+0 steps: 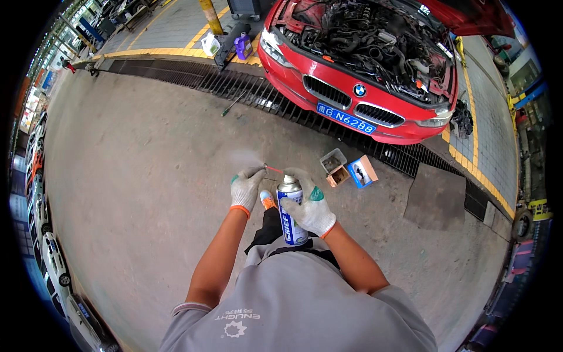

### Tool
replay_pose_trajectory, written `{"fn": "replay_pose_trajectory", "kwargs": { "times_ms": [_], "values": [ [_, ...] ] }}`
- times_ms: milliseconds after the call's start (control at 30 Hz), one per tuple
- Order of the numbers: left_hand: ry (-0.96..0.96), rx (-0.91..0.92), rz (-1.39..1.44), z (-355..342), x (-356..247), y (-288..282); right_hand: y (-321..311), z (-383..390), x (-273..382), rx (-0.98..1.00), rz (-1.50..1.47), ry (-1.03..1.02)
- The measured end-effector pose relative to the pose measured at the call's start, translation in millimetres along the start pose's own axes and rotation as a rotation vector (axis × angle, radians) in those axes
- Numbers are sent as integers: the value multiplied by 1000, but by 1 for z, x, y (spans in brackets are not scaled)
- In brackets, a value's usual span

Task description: The person retrieves a spray can and a metal tool from a workshop shelf and walks to a red car with its hood open. They spray the tool and then apply the lubricant to the engine's camshaft and valve train components. A second person assists by holding a part while the first person continues to work on the engine internals.

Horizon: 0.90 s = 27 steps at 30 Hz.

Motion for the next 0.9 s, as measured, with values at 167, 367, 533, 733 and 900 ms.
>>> {"fn": "replay_pose_trajectory", "kwargs": {
  "times_ms": [167, 367, 533, 733, 900],
  "values": [
    [60, -14, -50, -76, -9, -10, 9, -73, 1, -7, -4, 19],
    [284, 65, -324, -150, -59, -10, 8, -152, 11, 13, 9, 93],
    [319, 118, -176, -203, -76, -25, 18, -207, 8, -24, 39, 92],
    [322, 132, -127, -234, -89, -27, 11, -243, 8, 6, -1, 114],
    [339, 126, -122, -237, -104, -20, -4, -255, 5, 35, -20, 88]
  ]
}}
Point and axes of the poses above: each hand's wrist, its own z-axis away from the middle knuckle, its own y-axis out of the palm, x = y × z, the point moved 6 cm from there along -z, towards the middle knuckle, and after that the axes turned 9 degrees about z, right-handed, at the moved point
